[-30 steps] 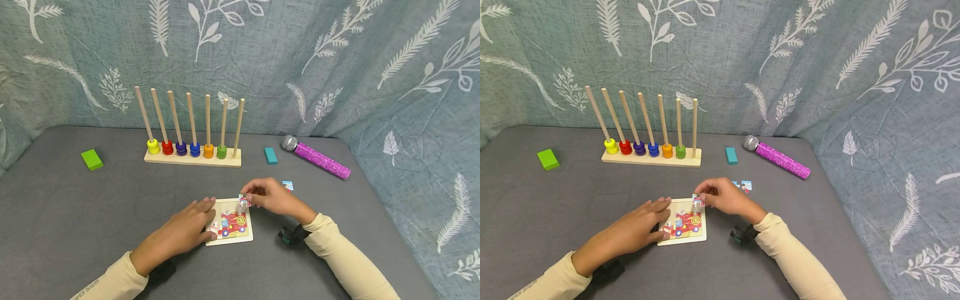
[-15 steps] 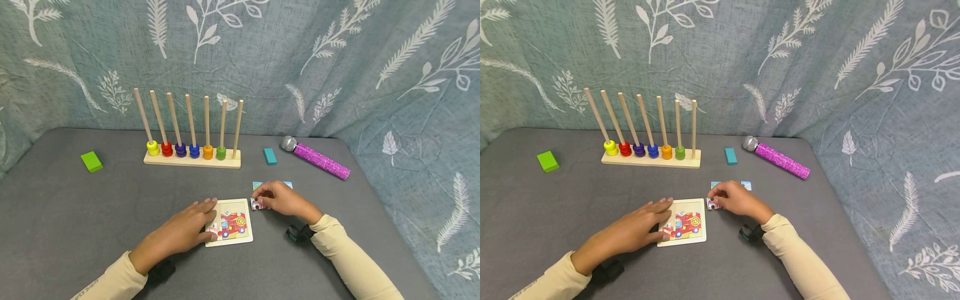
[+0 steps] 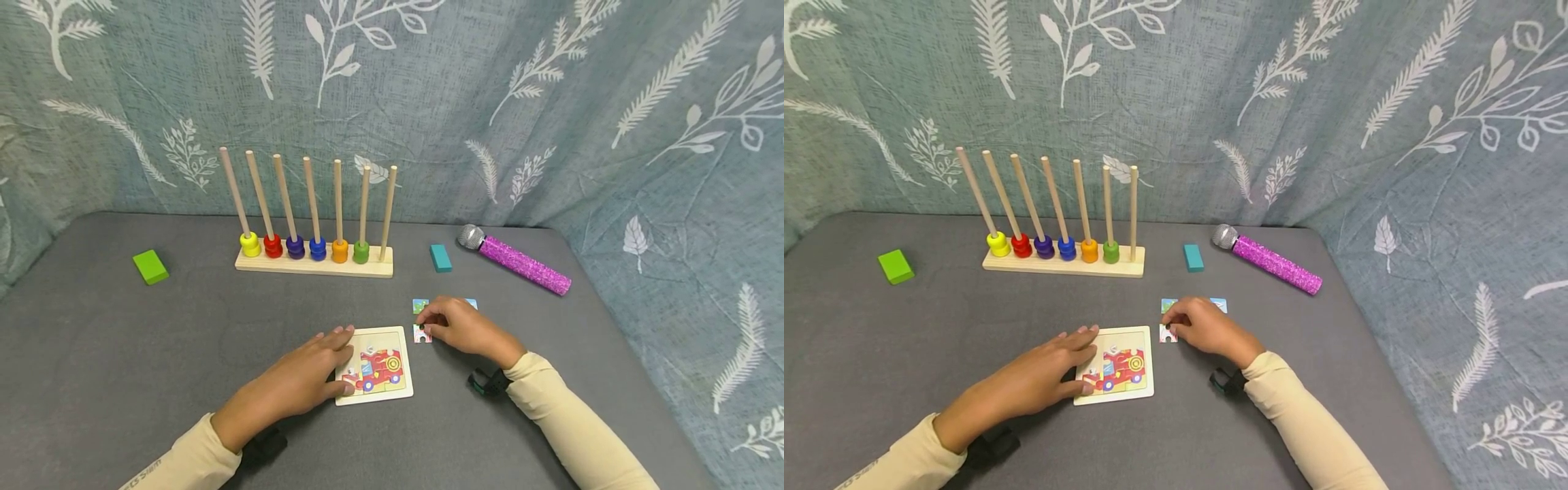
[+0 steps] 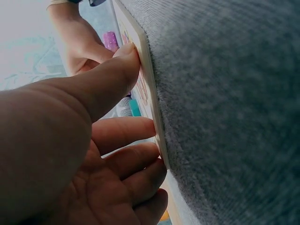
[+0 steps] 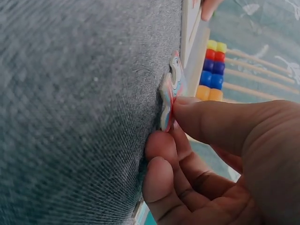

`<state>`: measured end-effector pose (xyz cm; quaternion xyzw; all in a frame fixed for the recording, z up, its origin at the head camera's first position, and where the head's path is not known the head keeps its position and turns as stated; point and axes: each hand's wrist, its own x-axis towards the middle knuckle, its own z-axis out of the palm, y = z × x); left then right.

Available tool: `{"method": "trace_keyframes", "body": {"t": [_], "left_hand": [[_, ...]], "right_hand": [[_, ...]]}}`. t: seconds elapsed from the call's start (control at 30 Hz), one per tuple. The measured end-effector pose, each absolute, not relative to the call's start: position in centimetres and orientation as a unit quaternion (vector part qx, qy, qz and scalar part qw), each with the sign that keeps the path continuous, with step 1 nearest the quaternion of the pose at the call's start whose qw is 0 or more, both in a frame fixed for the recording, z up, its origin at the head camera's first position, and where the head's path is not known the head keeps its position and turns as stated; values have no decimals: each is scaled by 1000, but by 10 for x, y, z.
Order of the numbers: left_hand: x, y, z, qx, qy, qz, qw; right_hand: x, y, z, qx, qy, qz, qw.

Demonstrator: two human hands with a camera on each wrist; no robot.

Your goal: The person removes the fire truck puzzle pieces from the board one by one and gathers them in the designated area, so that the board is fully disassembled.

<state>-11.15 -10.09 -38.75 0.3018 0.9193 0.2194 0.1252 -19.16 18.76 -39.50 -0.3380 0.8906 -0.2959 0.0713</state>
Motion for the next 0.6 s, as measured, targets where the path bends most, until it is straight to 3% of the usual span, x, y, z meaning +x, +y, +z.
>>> {"method": "trace_keyframes", "body": {"t": [0.23,0.6], "left_hand": [[-112,-101,-389,313,921,201,118],[-113,-102,-388,313,922,193,122]], "right_hand": [[-190,180,-394,-327,896,-297,39],[-178,148,-389,-376,861,-329,96]]}}
